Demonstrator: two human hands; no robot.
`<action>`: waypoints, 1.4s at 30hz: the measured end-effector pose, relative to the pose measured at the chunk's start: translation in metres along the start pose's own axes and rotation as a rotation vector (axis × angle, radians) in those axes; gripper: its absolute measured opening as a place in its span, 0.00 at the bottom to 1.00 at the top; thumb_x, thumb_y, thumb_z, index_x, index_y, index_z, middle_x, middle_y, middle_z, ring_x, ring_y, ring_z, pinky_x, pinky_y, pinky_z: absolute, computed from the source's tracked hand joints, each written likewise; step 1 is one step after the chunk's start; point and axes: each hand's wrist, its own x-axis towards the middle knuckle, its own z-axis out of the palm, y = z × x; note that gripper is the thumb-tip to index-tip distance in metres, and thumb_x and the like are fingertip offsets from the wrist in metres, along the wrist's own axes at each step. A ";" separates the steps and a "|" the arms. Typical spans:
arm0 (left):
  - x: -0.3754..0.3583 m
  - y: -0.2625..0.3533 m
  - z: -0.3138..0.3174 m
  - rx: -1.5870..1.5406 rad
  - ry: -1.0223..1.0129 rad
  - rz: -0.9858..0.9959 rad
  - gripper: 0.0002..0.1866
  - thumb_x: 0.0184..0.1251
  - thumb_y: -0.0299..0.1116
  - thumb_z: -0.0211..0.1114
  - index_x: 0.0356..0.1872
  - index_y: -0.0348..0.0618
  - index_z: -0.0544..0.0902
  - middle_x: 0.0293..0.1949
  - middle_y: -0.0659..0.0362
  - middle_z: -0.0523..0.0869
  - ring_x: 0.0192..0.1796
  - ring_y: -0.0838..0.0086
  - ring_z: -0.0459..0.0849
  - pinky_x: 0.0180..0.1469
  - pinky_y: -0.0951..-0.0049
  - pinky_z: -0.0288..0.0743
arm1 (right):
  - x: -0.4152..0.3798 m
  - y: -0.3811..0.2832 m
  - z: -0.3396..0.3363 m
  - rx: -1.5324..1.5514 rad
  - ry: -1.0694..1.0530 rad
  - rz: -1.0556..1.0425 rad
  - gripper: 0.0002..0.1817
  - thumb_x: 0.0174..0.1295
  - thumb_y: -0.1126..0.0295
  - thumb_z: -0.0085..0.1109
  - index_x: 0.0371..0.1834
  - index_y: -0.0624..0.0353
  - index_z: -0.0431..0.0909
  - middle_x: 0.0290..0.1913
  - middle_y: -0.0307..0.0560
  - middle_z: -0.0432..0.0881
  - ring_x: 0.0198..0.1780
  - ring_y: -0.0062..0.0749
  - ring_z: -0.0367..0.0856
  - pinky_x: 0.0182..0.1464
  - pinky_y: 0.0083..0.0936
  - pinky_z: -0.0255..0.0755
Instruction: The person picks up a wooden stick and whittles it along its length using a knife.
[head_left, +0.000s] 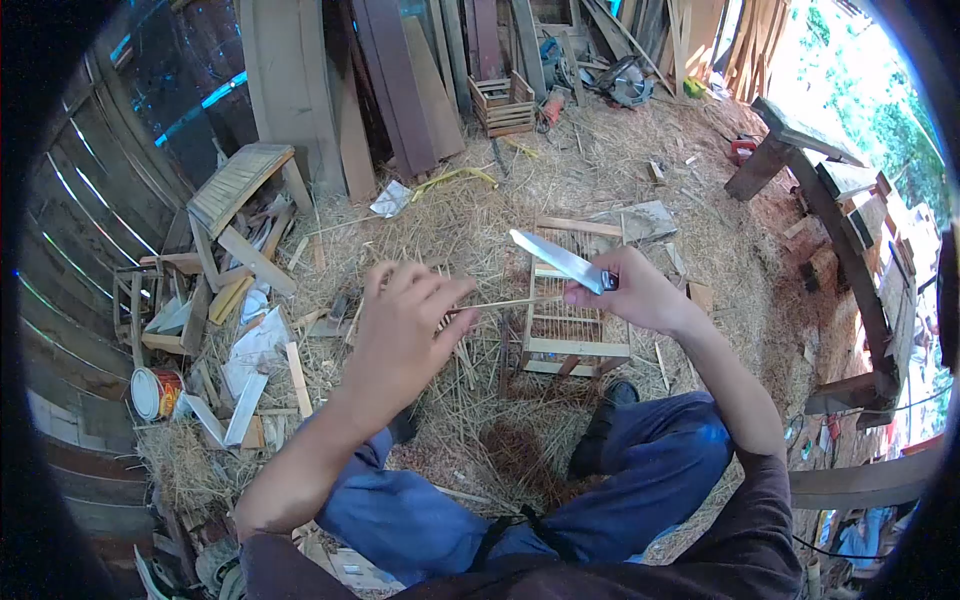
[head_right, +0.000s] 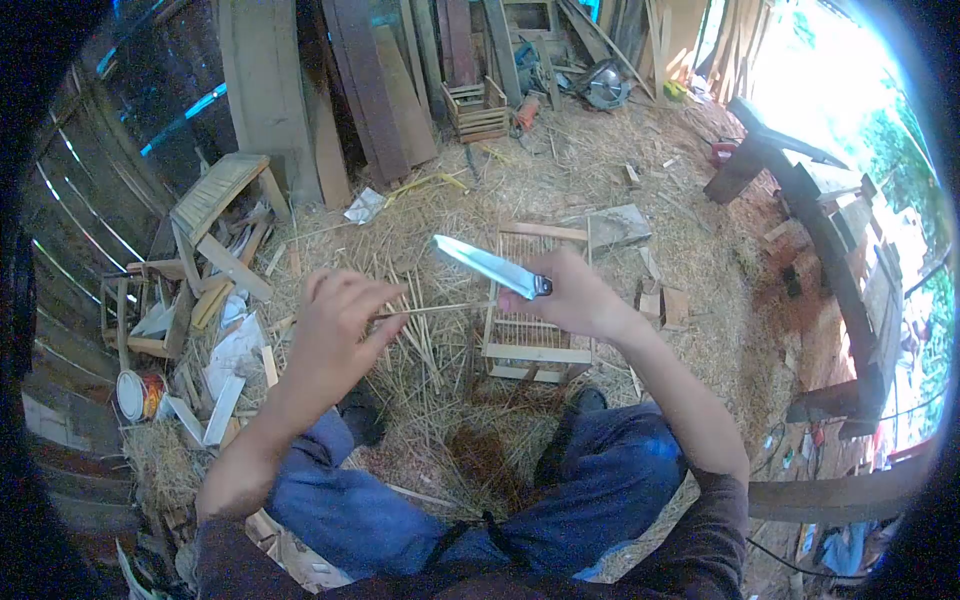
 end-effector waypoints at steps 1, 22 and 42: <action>0.003 0.006 -0.002 0.031 0.108 0.032 0.14 0.64 0.34 0.67 0.49 0.46 0.85 0.40 0.58 0.88 0.55 0.63 0.81 0.64 0.60 0.66 | 0.000 -0.001 0.000 0.032 -0.021 0.098 0.18 0.59 0.57 0.72 0.36 0.65 0.86 0.19 0.42 0.77 0.22 0.23 0.72 0.25 0.29 0.64; 0.018 0.043 0.040 -1.569 -0.262 -0.642 0.19 0.77 0.41 0.58 0.59 0.39 0.70 0.38 0.62 0.82 0.33 0.78 0.81 0.33 0.77 0.76 | 0.015 -0.055 0.029 0.669 0.034 0.221 0.14 0.67 0.66 0.64 0.51 0.62 0.79 0.27 0.35 0.79 0.18 0.08 0.66 0.17 0.10 0.51; 0.023 0.031 0.043 -1.459 -0.203 -0.823 0.12 0.80 0.40 0.52 0.50 0.43 0.76 0.27 0.71 0.68 0.23 0.89 0.60 0.22 0.83 0.52 | 0.012 -0.046 0.034 -0.158 0.086 -0.353 0.18 0.73 0.68 0.46 0.60 0.68 0.70 0.47 0.60 0.77 0.53 0.54 0.75 0.59 0.43 0.67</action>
